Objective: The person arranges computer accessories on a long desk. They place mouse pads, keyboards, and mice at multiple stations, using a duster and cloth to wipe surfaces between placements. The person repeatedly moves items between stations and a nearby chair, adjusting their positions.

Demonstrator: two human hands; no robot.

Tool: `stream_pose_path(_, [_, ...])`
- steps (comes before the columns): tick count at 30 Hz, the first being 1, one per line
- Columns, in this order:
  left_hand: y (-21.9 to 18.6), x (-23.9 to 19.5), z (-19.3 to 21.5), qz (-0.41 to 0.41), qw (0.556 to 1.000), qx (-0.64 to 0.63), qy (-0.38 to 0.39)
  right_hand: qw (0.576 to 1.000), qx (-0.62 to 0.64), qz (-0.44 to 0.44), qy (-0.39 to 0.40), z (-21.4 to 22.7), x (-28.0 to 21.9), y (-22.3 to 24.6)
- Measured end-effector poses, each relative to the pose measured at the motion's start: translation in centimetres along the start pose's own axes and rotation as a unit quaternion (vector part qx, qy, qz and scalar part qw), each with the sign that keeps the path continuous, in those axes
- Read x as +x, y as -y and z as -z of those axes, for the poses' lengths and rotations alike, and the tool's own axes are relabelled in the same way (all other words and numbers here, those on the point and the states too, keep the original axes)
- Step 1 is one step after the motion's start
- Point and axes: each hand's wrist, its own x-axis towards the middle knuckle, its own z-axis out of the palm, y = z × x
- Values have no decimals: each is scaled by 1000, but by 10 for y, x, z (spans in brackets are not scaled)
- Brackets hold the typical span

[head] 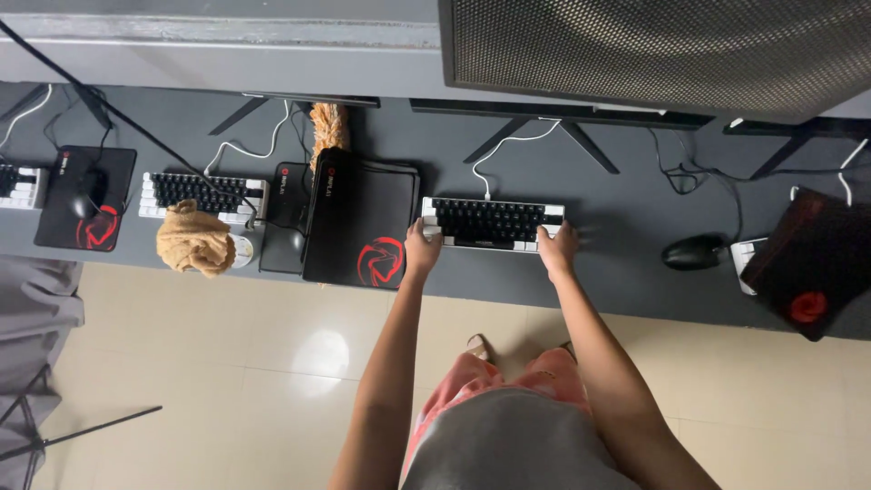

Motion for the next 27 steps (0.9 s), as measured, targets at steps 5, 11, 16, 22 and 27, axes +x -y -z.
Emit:
stream_pose_path(5, [-14, -17, -2, -43, 996, -54, -49, 999, 36, 10, 17, 5, -8, -3])
stream_pose_path(11, [-54, -10, 18, 5, 997, -72, 6, 994, 105, -28, 29, 14, -21, 12])
stream_pose_path(16, [-33, -16, 14, -53, 997, -50, -16, 994, 90, -36, 43, 19, -26, 14])
stream_pose_path(22, [-39, -30, 27, -43, 996, -72, -4, 991, 119, -38, 48, 17, -28, 11])
stream_pose_path(27, [-52, -38, 36, -2, 996, -80, 25, 986, 149, -48, 59, 22, -32, 18])
